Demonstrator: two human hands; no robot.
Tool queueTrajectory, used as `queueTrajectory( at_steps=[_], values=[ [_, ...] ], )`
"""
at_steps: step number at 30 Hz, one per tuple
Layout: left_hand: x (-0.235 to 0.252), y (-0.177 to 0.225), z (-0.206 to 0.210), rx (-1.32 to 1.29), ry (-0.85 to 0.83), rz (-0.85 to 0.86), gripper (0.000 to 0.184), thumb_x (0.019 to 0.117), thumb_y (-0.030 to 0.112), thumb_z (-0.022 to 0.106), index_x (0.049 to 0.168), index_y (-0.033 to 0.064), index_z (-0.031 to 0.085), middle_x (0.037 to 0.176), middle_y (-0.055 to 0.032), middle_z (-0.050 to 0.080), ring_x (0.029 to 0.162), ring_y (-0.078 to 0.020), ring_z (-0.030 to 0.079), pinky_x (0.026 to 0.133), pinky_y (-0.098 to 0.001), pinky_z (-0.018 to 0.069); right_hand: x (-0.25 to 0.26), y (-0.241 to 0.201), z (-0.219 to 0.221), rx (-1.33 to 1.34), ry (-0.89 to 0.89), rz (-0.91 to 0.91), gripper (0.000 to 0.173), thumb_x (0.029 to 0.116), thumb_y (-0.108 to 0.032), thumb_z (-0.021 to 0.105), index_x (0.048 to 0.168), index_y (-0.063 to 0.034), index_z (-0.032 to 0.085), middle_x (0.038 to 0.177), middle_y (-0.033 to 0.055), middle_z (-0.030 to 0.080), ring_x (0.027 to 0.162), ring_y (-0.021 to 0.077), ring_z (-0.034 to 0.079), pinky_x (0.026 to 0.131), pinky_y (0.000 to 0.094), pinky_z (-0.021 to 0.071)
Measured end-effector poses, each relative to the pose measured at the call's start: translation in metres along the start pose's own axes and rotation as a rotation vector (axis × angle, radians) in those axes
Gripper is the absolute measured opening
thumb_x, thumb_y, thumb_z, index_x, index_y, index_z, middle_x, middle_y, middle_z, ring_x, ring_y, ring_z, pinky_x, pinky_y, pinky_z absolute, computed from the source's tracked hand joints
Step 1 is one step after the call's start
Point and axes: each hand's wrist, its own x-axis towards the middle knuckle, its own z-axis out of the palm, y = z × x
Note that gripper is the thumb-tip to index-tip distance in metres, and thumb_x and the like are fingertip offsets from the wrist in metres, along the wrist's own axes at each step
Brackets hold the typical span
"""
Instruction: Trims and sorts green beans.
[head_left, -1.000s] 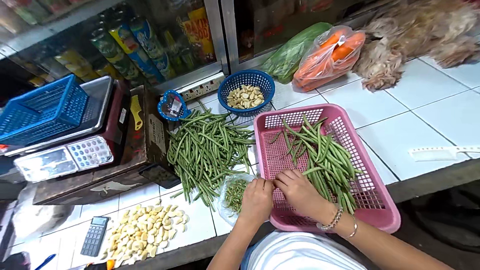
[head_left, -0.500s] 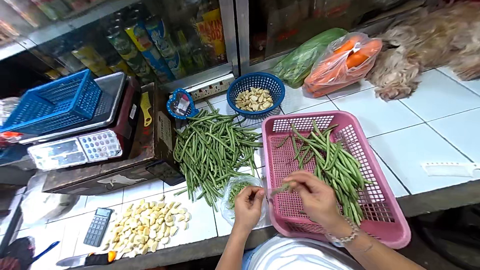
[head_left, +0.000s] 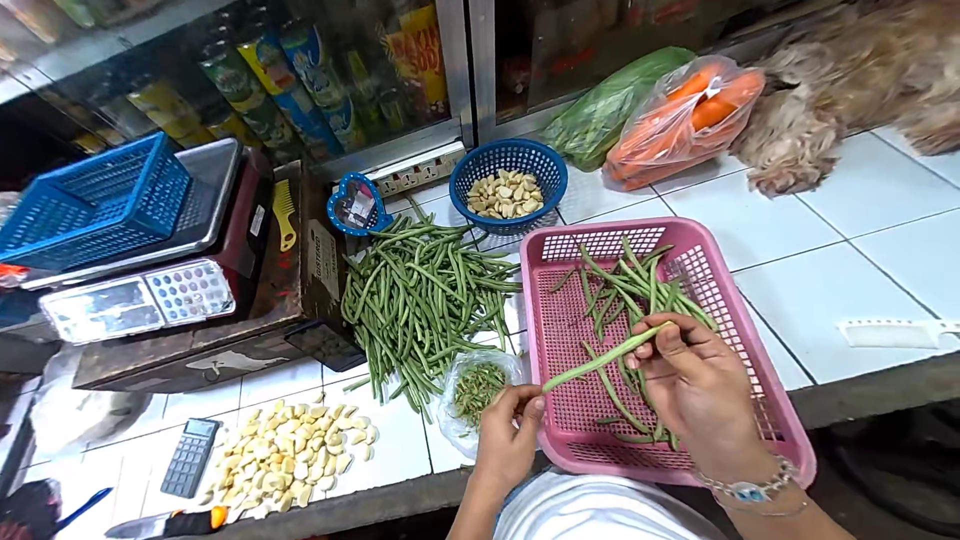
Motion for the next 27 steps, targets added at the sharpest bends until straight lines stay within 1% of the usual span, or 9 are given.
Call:
queueTrajectory(
  at_steps=[3, 5, 8, 10, 11, 13, 16, 22, 27],
  values=[
    [0.003, -0.002, 0.005, -0.008, 0.029, 0.077, 0.021, 0.0975, 0.002, 0.052, 0.094, -0.0137, 0.065, 0.08, -0.0082, 0.063, 0.072, 0.0046, 0.055, 0.07, -0.0097, 0.0455, -0.003, 0.008, -0.003, -0.095, -0.06, -0.054, 0.025, 0.1015, -0.001, 0.049, 0.102, -0.0174, 0.068, 0.09, -0.0128, 0.074, 0.071, -0.0025, 0.068, 0.065, 0.0135, 0.0578],
    [0.005, 0.0, 0.006, -0.146, 0.025, 0.012, 0.018, 0.0976, 0.0, 0.05, 0.091, -0.0093, 0.063, 0.076, 0.0023, 0.059, 0.069, 0.0089, 0.052, 0.067, -0.0085, 0.0443, -0.006, 0.016, -0.008, -0.243, -0.222, -0.078, 0.019, 0.0961, -0.005, 0.062, 0.112, -0.0154, 0.066, 0.098, -0.0166, 0.072, 0.079, -0.0042, 0.067, 0.07, 0.0147, 0.0573],
    [0.005, 0.009, 0.008, -0.317, 0.002, -0.091, 0.02, 0.0984, 0.0, 0.045, 0.087, 0.0004, 0.062, 0.073, 0.0124, 0.06, 0.067, 0.0118, 0.054, 0.064, -0.0084, 0.0459, -0.021, 0.027, -0.002, -0.333, -0.382, 0.024, 0.018, 0.0884, 0.0, 0.066, 0.106, -0.0052, 0.068, 0.097, -0.0136, 0.072, 0.083, -0.0058, 0.067, 0.076, 0.0147, 0.0571],
    [0.003, 0.008, 0.009, -0.182, 0.001, -0.01, 0.021, 0.0981, 0.0, 0.045, 0.088, -0.0044, 0.063, 0.077, 0.0053, 0.061, 0.07, 0.0083, 0.056, 0.068, -0.0102, 0.047, -0.027, 0.032, 0.001, -0.342, -0.385, 0.045, 0.014, 0.0883, 0.003, 0.063, 0.099, -0.0051, 0.069, 0.093, -0.0137, 0.072, 0.079, -0.0079, 0.065, 0.074, 0.0119, 0.056],
    [0.002, 0.006, 0.009, -0.026, 0.021, 0.085, 0.022, 0.0972, 0.001, 0.048, 0.088, -0.009, 0.065, 0.078, -0.0034, 0.063, 0.072, 0.0016, 0.057, 0.07, -0.0139, 0.0478, -0.028, 0.032, 0.002, -0.353, -0.371, 0.049, 0.013, 0.0882, 0.003, 0.063, 0.097, -0.0048, 0.068, 0.091, -0.0138, 0.071, 0.076, -0.0087, 0.064, 0.073, 0.0107, 0.0552],
    [0.002, 0.0, 0.011, 0.329, 0.103, 0.325, 0.021, 0.094, 0.004, 0.052, 0.088, -0.0074, 0.069, 0.079, -0.0143, 0.067, 0.071, -0.0157, 0.064, 0.068, -0.0251, 0.0528, -0.028, 0.028, 0.003, -0.402, -0.356, 0.063, 0.011, 0.0888, 0.003, 0.063, 0.096, -0.0041, 0.067, 0.086, -0.0142, 0.07, 0.073, -0.0102, 0.062, 0.07, 0.0085, 0.0534],
    [0.005, -0.003, 0.014, 0.639, 0.198, 0.556, 0.021, 0.0921, 0.009, 0.054, 0.09, -0.0023, 0.072, 0.081, -0.0137, 0.071, 0.072, -0.021, 0.069, 0.069, -0.0268, 0.0561, -0.029, 0.025, 0.003, -0.495, -0.372, 0.092, 0.006, 0.0898, 0.0, 0.063, 0.094, -0.0021, 0.066, 0.082, -0.0126, 0.067, 0.07, -0.0115, 0.06, 0.067, 0.007, 0.0513],
    [0.005, 0.0, 0.017, 0.793, 0.166, 0.62, 0.02, 0.0906, 0.006, 0.054, 0.091, -0.0034, 0.072, 0.079, -0.0125, 0.071, 0.07, -0.0208, 0.07, 0.065, -0.027, 0.0571, -0.029, 0.024, 0.004, -0.588, -0.341, 0.146, 0.005, 0.0941, -0.002, 0.061, 0.096, 0.0004, 0.064, 0.079, -0.0091, 0.063, 0.066, -0.0104, 0.058, 0.064, 0.007, 0.0491],
    [0.0, -0.002, 0.028, 0.773, 0.174, 0.562, 0.018, 0.0873, 0.001, 0.056, 0.092, -0.01, 0.069, 0.081, -0.0181, 0.07, 0.071, -0.0249, 0.071, 0.068, -0.0271, 0.0585, -0.029, 0.02, 0.005, -0.649, -0.341, 0.185, 0.008, 0.0962, -0.003, 0.06, 0.099, 0.0038, 0.064, 0.08, -0.0047, 0.064, 0.068, -0.0093, 0.059, 0.065, 0.0078, 0.0495]
  ],
)
